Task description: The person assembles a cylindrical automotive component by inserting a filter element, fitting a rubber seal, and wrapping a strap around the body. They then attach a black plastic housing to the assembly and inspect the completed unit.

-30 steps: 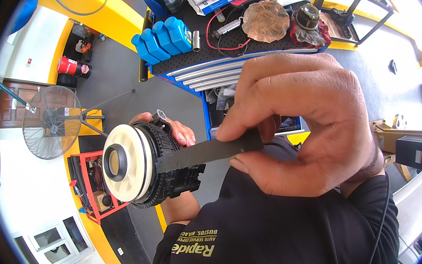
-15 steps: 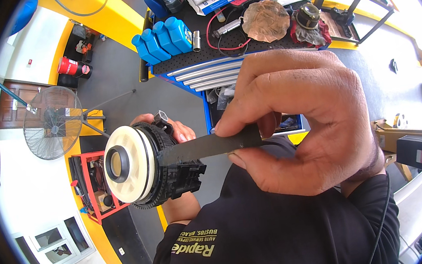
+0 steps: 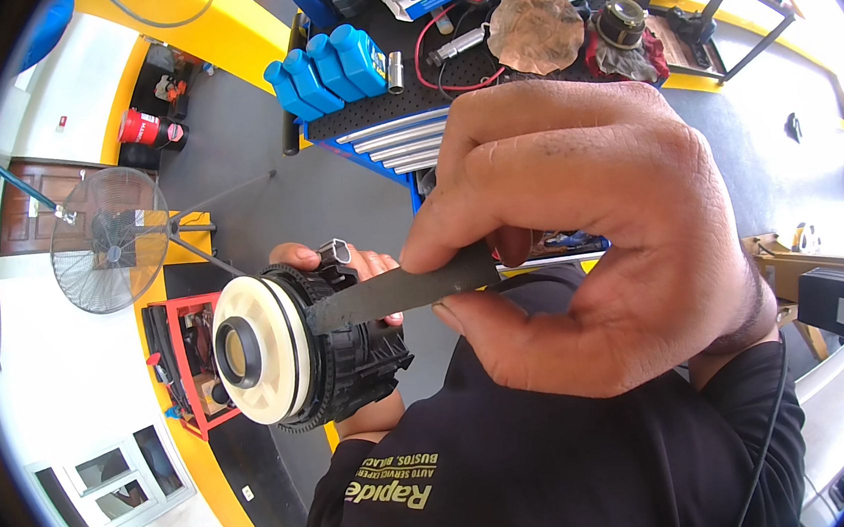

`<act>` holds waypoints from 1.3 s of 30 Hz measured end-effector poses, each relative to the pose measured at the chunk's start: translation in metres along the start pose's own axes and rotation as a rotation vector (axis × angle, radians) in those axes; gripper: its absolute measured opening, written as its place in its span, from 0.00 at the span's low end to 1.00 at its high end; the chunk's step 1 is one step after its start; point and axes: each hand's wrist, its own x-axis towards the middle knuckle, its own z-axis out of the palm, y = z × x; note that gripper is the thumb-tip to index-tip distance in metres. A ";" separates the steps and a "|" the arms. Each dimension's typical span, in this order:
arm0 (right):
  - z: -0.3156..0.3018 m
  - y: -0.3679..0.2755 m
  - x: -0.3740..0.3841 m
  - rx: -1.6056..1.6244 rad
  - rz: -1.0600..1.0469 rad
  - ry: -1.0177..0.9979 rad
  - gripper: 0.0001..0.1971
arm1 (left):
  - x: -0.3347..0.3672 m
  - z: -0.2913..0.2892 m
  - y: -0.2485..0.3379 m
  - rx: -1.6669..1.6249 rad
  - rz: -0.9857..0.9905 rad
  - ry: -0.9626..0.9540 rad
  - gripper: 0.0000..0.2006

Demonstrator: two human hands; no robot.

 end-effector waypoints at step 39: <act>-0.008 -0.027 0.001 -0.079 -0.051 -0.176 0.19 | 0.001 0.015 0.011 0.070 -0.096 0.101 0.22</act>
